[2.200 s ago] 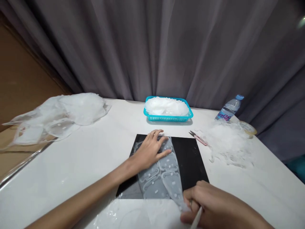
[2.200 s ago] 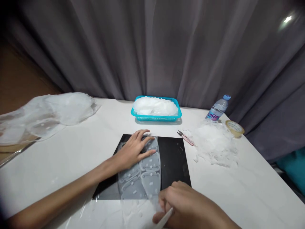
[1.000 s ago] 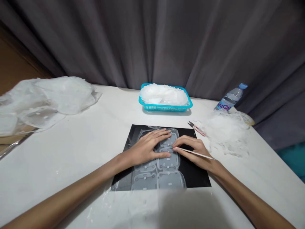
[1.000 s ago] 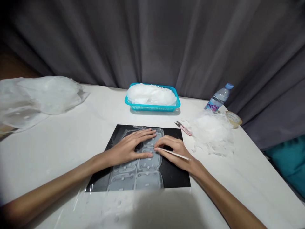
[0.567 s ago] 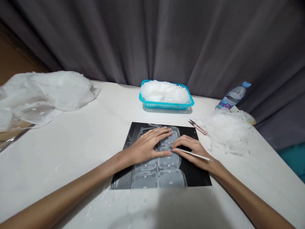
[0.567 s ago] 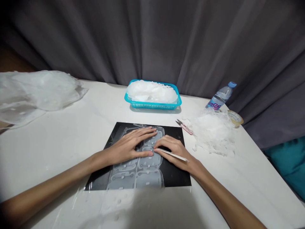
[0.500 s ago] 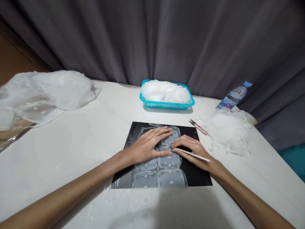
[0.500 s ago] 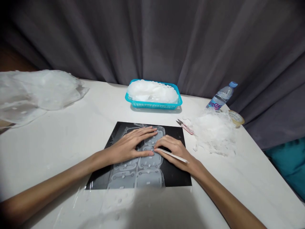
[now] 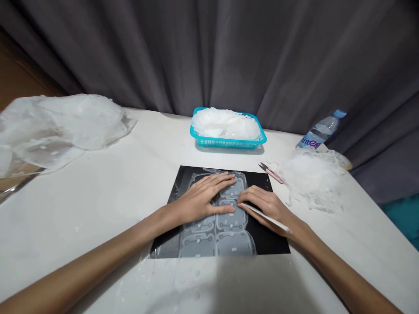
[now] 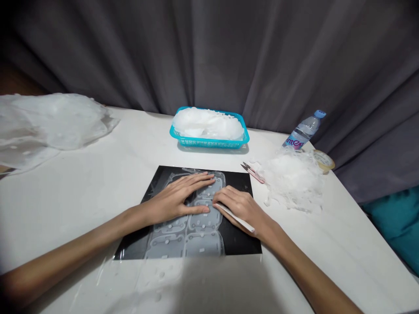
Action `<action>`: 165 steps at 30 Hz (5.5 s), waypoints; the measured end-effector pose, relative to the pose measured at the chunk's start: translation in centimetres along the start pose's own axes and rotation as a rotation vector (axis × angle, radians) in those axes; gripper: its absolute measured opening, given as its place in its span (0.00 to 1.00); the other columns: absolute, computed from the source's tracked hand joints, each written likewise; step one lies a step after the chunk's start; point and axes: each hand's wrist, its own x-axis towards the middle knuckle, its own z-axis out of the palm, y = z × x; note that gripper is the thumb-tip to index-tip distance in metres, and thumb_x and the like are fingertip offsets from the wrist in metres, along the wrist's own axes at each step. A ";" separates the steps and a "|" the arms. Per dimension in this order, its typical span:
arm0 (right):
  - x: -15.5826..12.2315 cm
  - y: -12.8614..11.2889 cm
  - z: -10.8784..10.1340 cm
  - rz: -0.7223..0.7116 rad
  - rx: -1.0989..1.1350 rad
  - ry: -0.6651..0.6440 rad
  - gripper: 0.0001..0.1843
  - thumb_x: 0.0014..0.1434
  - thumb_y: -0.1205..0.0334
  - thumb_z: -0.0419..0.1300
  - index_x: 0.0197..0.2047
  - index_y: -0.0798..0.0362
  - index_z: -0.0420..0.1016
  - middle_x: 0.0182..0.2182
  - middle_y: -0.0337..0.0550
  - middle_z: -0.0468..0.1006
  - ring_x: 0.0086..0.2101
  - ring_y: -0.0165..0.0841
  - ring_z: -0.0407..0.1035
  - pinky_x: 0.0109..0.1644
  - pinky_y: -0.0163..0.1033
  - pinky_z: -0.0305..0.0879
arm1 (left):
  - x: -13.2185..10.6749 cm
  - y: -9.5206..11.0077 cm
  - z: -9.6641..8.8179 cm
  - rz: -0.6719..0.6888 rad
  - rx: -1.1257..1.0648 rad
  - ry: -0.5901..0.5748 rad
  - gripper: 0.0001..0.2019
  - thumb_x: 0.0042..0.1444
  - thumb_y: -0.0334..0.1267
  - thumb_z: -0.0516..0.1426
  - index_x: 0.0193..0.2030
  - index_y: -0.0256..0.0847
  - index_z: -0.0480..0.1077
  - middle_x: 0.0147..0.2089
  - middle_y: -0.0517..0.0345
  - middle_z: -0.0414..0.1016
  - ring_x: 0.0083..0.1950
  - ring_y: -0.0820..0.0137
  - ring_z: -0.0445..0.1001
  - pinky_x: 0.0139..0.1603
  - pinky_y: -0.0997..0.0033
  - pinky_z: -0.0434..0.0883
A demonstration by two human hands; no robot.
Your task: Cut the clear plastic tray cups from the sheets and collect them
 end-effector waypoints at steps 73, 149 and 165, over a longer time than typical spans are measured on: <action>2.8 4.8 3.1 0.568 0.026 0.483 0.15 0.60 0.66 0.58 0.50 0.52 0.75 0.39 0.46 0.78 0.40 0.42 0.72 0.49 0.48 0.68 | 0.9 -1.0 -2.2 -0.187 -0.910 0.106 0.19 0.53 0.44 0.71 0.43 0.39 0.69 0.36 0.59 0.74 0.35 0.72 0.72 0.34 0.74 0.70; 1.8 -1.1 2.5 0.091 -0.014 0.459 0.06 0.71 0.70 0.57 0.43 0.53 0.75 0.30 0.43 0.77 0.32 0.35 0.63 0.37 0.42 0.63 | 0.4 -0.4 -2.6 -0.167 -1.128 0.000 0.06 0.54 0.35 0.71 0.31 0.36 0.82 0.38 0.53 0.86 0.37 0.72 0.80 0.38 0.76 0.74; 2.0 -0.9 2.6 0.101 -0.002 0.404 0.08 0.73 0.68 0.55 0.45 0.53 0.76 0.32 0.43 0.78 0.33 0.36 0.64 0.38 0.43 0.64 | 0.3 -0.4 -2.5 -0.170 -1.161 -0.052 0.15 0.58 0.35 0.70 0.49 0.39 0.75 0.34 0.57 0.84 0.32 0.73 0.81 0.36 0.75 0.76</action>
